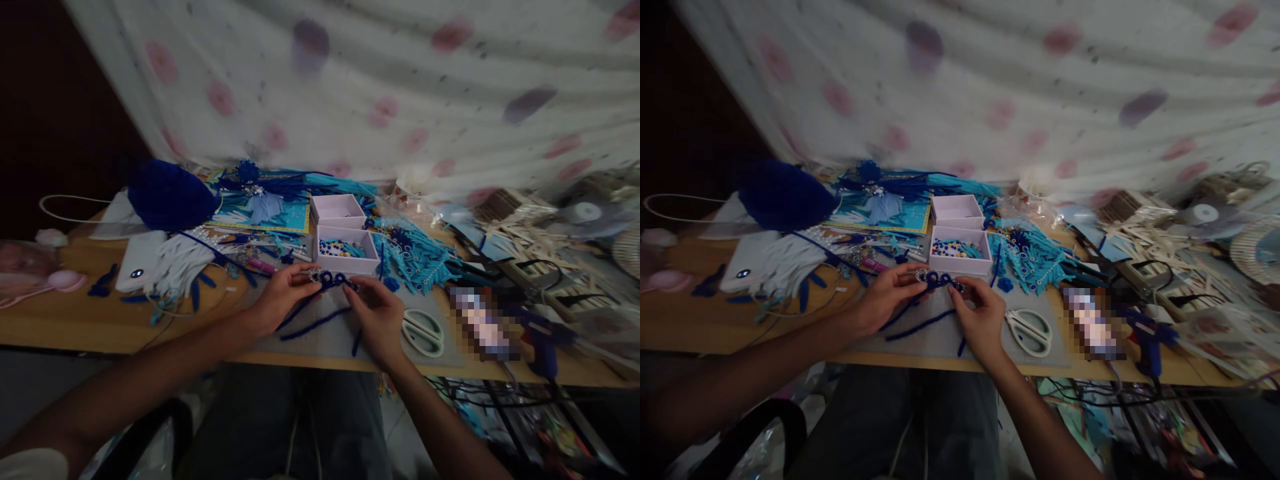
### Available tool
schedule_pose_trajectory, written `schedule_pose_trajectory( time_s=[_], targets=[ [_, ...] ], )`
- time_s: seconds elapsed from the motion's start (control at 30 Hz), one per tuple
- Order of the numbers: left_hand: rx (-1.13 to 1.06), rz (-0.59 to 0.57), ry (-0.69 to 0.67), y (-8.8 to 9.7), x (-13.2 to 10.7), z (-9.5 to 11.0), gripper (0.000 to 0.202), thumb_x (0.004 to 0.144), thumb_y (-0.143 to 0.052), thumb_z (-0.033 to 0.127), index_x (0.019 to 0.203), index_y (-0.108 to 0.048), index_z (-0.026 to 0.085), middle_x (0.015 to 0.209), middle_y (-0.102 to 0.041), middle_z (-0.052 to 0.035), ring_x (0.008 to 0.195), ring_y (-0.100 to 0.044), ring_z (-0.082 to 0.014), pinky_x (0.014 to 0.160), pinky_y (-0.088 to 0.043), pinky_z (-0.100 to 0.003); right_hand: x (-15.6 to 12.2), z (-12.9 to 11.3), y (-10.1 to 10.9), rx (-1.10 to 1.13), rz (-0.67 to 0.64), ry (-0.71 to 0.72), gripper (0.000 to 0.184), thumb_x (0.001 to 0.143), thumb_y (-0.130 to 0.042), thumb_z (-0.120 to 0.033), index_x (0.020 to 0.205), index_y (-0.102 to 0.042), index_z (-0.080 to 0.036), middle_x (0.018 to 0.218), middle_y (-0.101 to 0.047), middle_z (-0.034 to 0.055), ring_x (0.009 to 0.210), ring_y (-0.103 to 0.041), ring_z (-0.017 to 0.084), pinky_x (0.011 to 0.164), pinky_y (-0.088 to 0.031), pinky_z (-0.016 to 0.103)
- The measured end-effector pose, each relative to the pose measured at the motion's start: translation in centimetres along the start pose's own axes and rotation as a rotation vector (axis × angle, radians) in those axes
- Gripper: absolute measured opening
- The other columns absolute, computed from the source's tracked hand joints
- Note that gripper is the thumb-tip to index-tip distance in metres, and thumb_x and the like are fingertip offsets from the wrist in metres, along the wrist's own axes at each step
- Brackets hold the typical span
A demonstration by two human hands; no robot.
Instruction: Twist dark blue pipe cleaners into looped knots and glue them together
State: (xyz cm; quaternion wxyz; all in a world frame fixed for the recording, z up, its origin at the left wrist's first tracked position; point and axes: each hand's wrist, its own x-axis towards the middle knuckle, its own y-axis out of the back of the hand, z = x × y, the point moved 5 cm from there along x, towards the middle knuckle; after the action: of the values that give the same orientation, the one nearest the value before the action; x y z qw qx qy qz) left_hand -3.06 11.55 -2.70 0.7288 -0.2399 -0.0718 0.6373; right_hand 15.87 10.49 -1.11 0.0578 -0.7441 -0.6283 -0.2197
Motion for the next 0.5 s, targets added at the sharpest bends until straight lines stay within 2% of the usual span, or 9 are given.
schedule_pose_trajectory(
  time_s=[0.1, 0.2, 0.33, 0.43, 0.5],
  targets=[
    [0.113, -0.017, -0.017, 0.2, 0.0, 0.2, 0.041, 0.069, -0.085, 0.017, 0.107, -0.073, 0.016, 0.090, -0.075, -0.0028, 0.079, -0.068, -0.0140, 0.080, -0.052, -0.028, -1.0, 0.0, 0.2, -0.065, -0.013, -0.021, 0.020, 0.082, -0.077, -0.033, 0.096, -0.074, -0.020, 0.080, -0.072, 0.0032, 0.068, -0.064, 0.017, 0.066, -0.052, 0.031],
    [0.235, -0.050, -0.007, 0.4, 0.3, 0.7, 0.038, 0.072, -0.083, 0.018, 0.108, -0.072, 0.016, 0.087, -0.075, -0.0025, 0.075, -0.067, -0.0141, 0.077, -0.052, -0.029, -1.5, -0.6, 0.7, -0.173, -0.112, -0.030, 0.029, 0.084, -0.076, -0.039, 0.105, -0.072, -0.020, 0.077, -0.072, 0.0031, 0.066, -0.067, 0.019, 0.065, -0.055, 0.033],
    [0.370, -0.094, 0.024, 0.8, 1.1, 1.2, 0.042, 0.068, -0.086, 0.017, 0.107, -0.071, 0.016, 0.088, -0.076, -0.0031, 0.079, -0.069, -0.0161, 0.076, -0.052, -0.030, -0.4, -3.2, 1.8, -0.367, -0.121, 0.119, 0.042, 0.086, -0.074, -0.039, 0.123, -0.067, -0.020, 0.103, -0.076, 0.0106, 0.091, -0.073, 0.025, 0.081, -0.058, 0.040],
    [0.409, -0.179, 0.030, 0.7, 1.8, 1.2, 0.041, 0.063, -0.088, 0.017, 0.101, -0.073, 0.016, 0.087, -0.076, -0.0029, 0.081, -0.069, -0.0173, 0.078, -0.052, -0.031, 1.4, -5.0, 0.9, -0.353, -0.234, 0.237, 0.032, 0.091, -0.068, -0.030, 0.122, -0.070, -0.023, 0.113, -0.077, 0.0090, 0.101, -0.072, 0.024, 0.084, -0.057, 0.037],
    [0.416, -0.262, 0.018, 0.3, 2.2, 1.0, 0.039, 0.061, -0.089, 0.017, 0.097, -0.075, 0.017, 0.092, -0.077, -0.0039, 0.088, -0.070, -0.0189, 0.086, -0.052, -0.034, 2.6, -4.9, -0.4, -0.294, -0.350, 0.216, 0.024, 0.091, -0.068, -0.027, 0.114, -0.075, -0.024, 0.108, -0.079, 0.0064, 0.097, -0.073, 0.022, 0.083, -0.057, 0.035]
  ],
)
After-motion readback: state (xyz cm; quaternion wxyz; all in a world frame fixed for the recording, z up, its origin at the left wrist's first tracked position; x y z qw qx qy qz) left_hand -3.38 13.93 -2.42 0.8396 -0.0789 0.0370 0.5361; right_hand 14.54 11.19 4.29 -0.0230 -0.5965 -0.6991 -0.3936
